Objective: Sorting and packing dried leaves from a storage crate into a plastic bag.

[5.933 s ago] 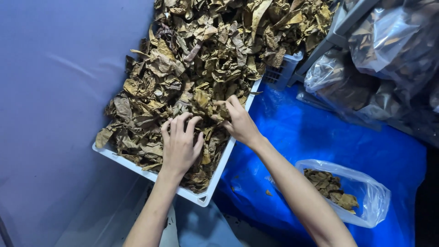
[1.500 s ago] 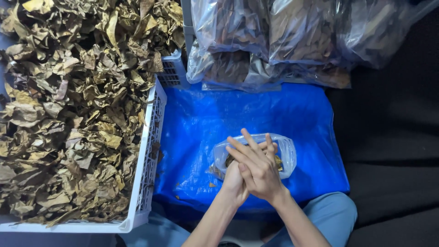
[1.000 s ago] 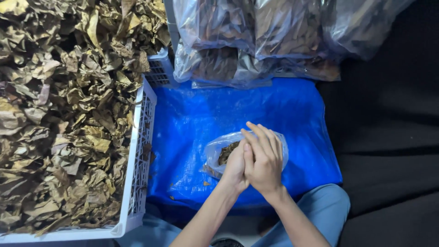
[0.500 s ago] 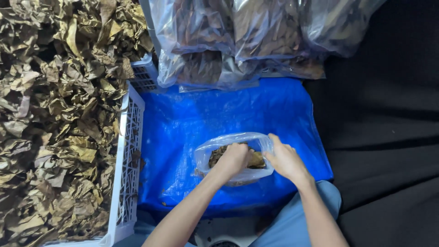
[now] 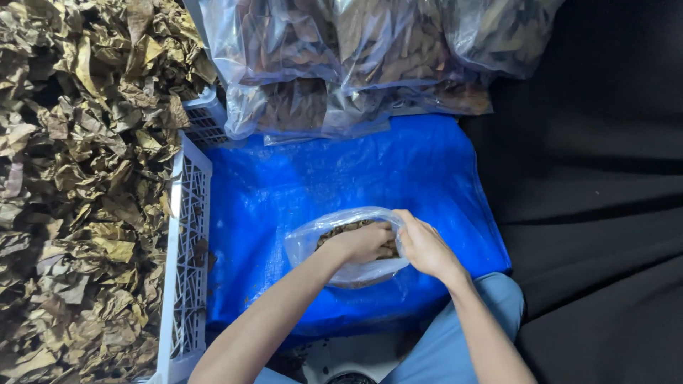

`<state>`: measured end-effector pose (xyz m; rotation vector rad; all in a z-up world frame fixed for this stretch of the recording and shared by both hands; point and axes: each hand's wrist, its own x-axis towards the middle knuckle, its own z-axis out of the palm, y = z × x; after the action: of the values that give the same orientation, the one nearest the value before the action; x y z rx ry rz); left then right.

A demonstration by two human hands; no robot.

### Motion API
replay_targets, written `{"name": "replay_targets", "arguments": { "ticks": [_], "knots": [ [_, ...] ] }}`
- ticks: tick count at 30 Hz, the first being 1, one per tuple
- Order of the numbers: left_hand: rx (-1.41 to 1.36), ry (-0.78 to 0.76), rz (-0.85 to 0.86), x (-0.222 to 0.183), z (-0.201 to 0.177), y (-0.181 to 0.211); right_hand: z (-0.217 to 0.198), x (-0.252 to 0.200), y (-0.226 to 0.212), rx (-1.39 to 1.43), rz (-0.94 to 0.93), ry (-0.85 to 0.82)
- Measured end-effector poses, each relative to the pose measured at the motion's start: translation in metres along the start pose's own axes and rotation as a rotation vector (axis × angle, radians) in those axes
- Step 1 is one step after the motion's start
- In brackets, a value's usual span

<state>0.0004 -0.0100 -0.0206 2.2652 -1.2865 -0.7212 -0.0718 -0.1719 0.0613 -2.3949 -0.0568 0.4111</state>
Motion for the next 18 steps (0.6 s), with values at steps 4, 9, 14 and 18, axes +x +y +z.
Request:
{"name": "replay_targets", "arguments": {
  "ticks": [4, 9, 14, 18],
  "knots": [
    [0.407, 0.044, 0.112, 0.017, 0.048, -0.03, -0.003, -0.004, 0.001, 0.001, 0.005, 0.011],
    [0.872, -0.171, -0.089, 0.018, 0.072, -0.026, -0.015, -0.014, 0.001, -0.018, 0.077, -0.001],
    [0.797, -0.069, -0.112, 0.013, 0.077, -0.029, -0.009, -0.007, 0.008, -0.093, 0.125, 0.019],
    [0.255, -0.131, -0.171, -0.02, 0.007, 0.022, -0.006, 0.002, 0.024, -0.205, 0.162, 0.028]
  ]
}}
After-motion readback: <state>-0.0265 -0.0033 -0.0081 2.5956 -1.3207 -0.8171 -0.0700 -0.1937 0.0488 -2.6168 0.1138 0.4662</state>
